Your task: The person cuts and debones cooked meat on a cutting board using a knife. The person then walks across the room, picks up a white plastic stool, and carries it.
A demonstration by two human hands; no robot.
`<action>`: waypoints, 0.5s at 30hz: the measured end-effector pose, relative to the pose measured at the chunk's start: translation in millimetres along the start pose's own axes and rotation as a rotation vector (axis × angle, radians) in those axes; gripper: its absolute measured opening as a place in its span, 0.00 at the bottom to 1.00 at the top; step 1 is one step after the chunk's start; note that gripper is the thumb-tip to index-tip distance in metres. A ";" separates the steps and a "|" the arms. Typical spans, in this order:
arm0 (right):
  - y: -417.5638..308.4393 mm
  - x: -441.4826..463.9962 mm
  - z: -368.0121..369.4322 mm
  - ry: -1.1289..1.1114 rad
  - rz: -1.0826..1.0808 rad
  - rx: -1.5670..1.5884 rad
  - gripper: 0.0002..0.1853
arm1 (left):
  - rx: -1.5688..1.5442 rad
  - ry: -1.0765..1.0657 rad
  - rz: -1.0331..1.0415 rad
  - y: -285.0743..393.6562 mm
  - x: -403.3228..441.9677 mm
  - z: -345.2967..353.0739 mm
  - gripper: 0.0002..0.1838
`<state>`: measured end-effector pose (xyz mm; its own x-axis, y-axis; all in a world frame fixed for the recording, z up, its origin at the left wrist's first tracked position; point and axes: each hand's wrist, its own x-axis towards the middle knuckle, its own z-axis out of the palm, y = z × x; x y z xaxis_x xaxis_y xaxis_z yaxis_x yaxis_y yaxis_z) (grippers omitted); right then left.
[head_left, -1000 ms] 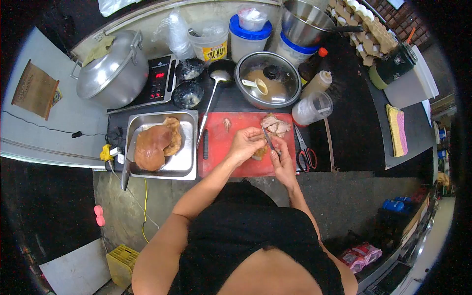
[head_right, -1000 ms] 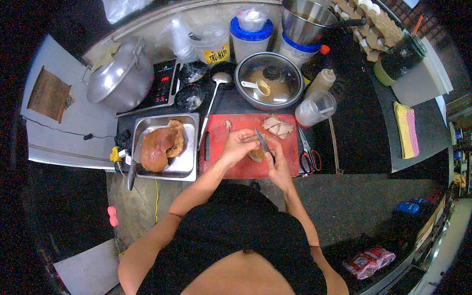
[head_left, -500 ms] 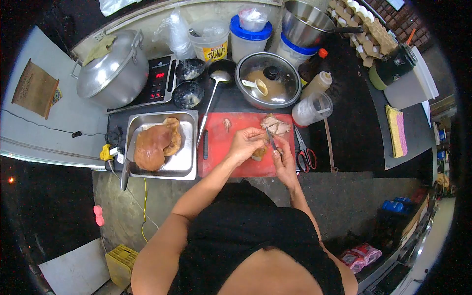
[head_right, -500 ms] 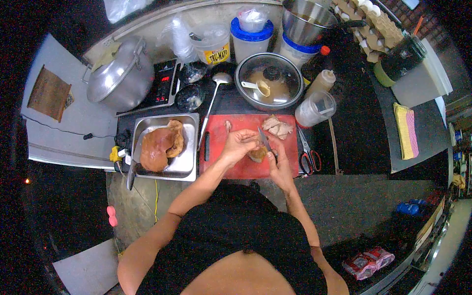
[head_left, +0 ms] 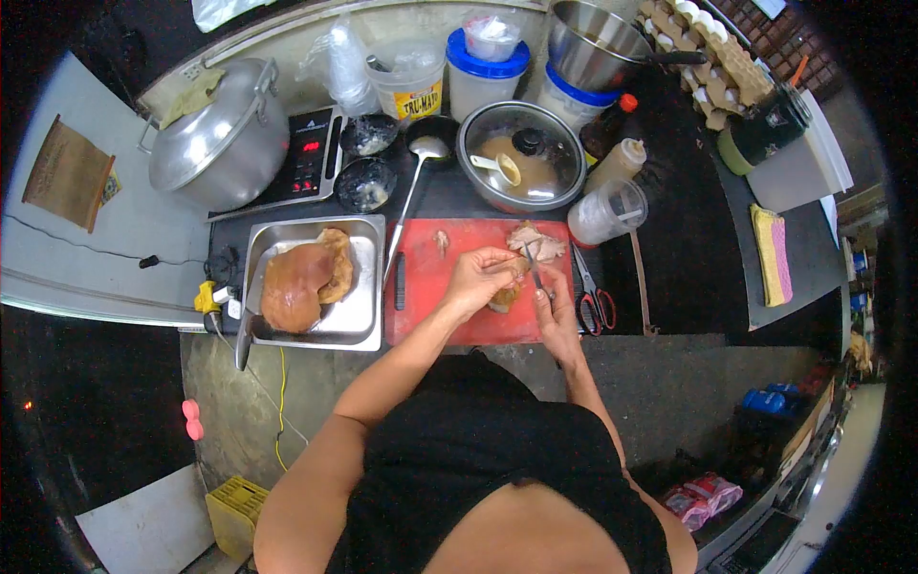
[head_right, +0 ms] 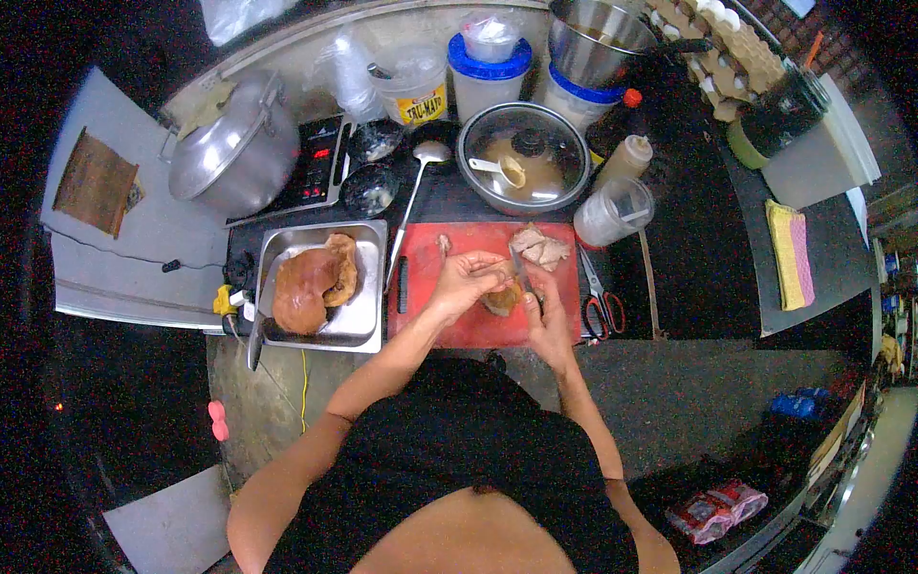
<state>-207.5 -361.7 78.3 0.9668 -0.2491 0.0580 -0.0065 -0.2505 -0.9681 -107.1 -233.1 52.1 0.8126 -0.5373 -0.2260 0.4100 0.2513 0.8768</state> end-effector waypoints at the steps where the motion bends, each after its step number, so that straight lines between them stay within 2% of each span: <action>1: -4.3 -1.5 1.2 -0.015 0.024 -0.003 0.17 | 0.001 0.004 -0.003 0.7 0.0 0.6 0.13; 8: 0.7 -0.9 3.5 -0.063 0.043 0.037 0.17 | -0.004 -0.002 0.002 2.0 -1.1 1.5 0.14; 11: 26.6 1.8 -3.7 0.049 0.043 0.017 0.18 | 0.001 -0.004 0.001 5.2 -2.7 1.9 0.14; 15: 18.5 3.5 -7.1 0.038 -0.013 -0.003 0.19 | 0.128 -0.041 0.017 -0.8 1.4 -3.3 0.13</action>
<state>-206.0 -373.8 62.3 0.9562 -0.2816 0.0796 0.0050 -0.2562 -0.9666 -104.9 -231.4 49.7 0.8000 -0.5673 -0.1953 0.3378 0.1569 0.9280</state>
